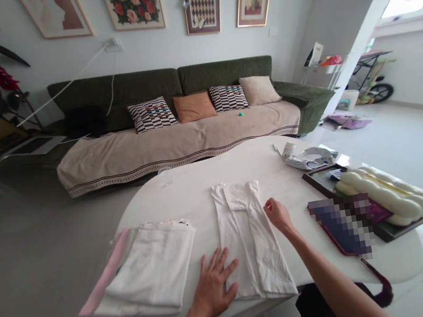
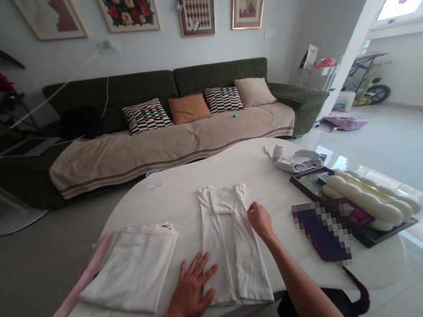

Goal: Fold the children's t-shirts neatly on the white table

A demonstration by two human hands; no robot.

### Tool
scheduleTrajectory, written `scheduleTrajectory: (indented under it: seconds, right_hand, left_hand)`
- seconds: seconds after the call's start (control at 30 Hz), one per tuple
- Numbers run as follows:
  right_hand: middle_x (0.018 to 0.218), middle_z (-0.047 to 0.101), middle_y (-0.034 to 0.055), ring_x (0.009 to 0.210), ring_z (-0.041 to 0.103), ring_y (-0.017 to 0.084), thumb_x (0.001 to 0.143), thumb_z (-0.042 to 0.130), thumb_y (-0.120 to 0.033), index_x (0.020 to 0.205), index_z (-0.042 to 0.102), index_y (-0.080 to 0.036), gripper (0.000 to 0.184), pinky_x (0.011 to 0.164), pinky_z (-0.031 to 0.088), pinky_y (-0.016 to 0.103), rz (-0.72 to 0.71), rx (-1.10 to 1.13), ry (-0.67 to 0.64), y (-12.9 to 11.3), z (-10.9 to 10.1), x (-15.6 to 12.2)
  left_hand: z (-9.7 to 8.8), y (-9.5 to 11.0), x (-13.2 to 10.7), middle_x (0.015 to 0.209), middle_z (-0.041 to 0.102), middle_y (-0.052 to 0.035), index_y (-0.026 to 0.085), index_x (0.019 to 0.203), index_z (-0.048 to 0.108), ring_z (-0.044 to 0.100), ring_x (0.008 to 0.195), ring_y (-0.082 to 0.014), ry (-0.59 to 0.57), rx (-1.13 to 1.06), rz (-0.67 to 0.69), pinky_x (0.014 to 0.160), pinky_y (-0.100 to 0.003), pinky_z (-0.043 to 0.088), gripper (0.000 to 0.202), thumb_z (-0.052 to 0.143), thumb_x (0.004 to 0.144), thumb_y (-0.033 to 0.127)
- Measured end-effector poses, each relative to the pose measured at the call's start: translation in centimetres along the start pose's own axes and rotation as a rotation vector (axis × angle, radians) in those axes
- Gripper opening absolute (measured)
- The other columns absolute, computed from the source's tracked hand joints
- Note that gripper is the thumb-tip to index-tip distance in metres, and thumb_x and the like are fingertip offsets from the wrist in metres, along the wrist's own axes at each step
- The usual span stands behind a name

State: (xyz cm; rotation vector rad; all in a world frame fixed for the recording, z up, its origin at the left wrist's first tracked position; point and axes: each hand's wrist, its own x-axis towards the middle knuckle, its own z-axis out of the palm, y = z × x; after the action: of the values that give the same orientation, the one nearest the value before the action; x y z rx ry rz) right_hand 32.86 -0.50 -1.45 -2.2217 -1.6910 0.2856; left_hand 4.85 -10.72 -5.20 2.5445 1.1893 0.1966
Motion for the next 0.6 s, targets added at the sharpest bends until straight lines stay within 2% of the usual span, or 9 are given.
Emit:
scheduleTrajectory:
  seconds: [0.07,0.2,0.27,0.37,0.43,0.5,0.57,0.6]
  right_hand:
    - [0.090,0.061,0.0077,0.074,0.056,0.014,0.083,0.037,-0.023,0.091,0.052,-0.016,0.019,0.059,0.032,0.022,-0.041,-0.016,0.006,-2.0,1.0,-1.8]
    - [0.084,0.061,0.0055,0.070,0.059,0.016,0.079,0.048,-0.030,0.090,0.050,-0.017,0.017,0.056,0.031,0.023,-0.129,-0.062,-0.079,-4.5,3.4,-7.4]
    - [0.082,0.062,0.0067,0.069,0.060,0.017,0.080,0.045,-0.024,0.092,0.048,-0.016,0.015,0.055,0.031,0.025,-0.098,-0.123,-0.115,-4.6,4.0,-9.4]
    - [0.078,0.063,0.0065,0.070,0.062,0.019,0.080,0.038,-0.014,0.094,0.046,-0.015,0.016,0.054,0.031,0.026,-0.029,-0.172,-0.158,-3.7,3.7,-10.5]
    - [0.077,0.064,0.0059,0.071,0.062,0.018,0.080,0.037,-0.013,0.094,0.046,-0.015,0.017,0.054,0.031,0.025,-0.028,-0.158,-0.175,-3.2,3.1,-10.5]
    - [0.079,0.064,0.0061,0.072,0.062,0.018,0.082,0.039,-0.018,0.093,0.046,-0.016,0.013,0.055,0.031,0.025,-0.052,-0.151,-0.177,-3.0,2.8,-10.5]
    - [0.078,0.065,0.0070,0.072,0.062,0.019,0.083,0.041,-0.022,0.089,0.047,-0.016,0.011,0.054,0.031,0.025,-0.065,-0.148,-0.171,-3.2,2.8,-10.5]
    - [0.078,0.065,0.0074,0.072,0.062,0.019,0.083,0.040,-0.021,0.086,0.047,-0.016,0.009,0.054,0.030,0.025,-0.066,-0.149,-0.164,-3.3,2.9,-10.5]
  left_hand:
    - [-0.1,0.0,0.0,0.146,0.016,-0.0006,0.038,0.134,0.024,0.017,0.131,-0.0301,-0.004,-0.005,0.002,0.100,-0.060,0.013,0.057,0.045,0.082,0.043]
    - [-0.4,0.0,0.1,0.146,0.017,-0.0005,0.039,0.134,0.025,0.016,0.131,-0.0301,-0.014,-0.032,-0.003,0.099,-0.061,0.013,0.055,0.044,0.082,0.045]
    - [-0.5,-0.1,0.0,0.145,0.018,-0.0009,0.039,0.134,0.026,0.017,0.130,-0.0302,-0.009,-0.050,-0.002,0.099,-0.061,0.012,0.055,0.043,0.083,0.046]
    - [-0.4,0.0,-0.3,0.144,0.023,-0.0023,0.037,0.132,0.032,0.019,0.129,-0.0315,0.017,-0.091,-0.005,0.099,-0.061,0.012,0.054,0.047,0.080,0.044]
    - [-0.3,0.5,0.0,0.141,0.030,-0.0046,0.034,0.127,0.042,0.024,0.127,-0.0316,0.089,-0.162,-0.027,0.099,-0.061,0.014,0.049,0.049,0.080,0.041]
    - [-0.2,1.6,1.3,0.131,0.042,-0.0082,0.028,0.119,0.052,0.033,0.121,-0.0287,0.230,-0.311,-0.079,0.100,-0.055,0.021,0.039,0.048,0.081,0.035]
    - [-0.2,2.8,4.1,0.119,0.051,-0.0099,0.023,0.112,0.057,0.044,0.112,-0.0242,0.374,-0.586,-0.165,0.097,-0.044,0.032,0.033,0.047,0.081,0.029]
    - [-0.2,3.4,5.9,0.113,0.054,-0.0092,0.021,0.107,0.059,0.048,0.106,-0.0221,0.422,-0.797,-0.250,0.093,-0.038,0.036,0.031,0.050,0.079,0.025]
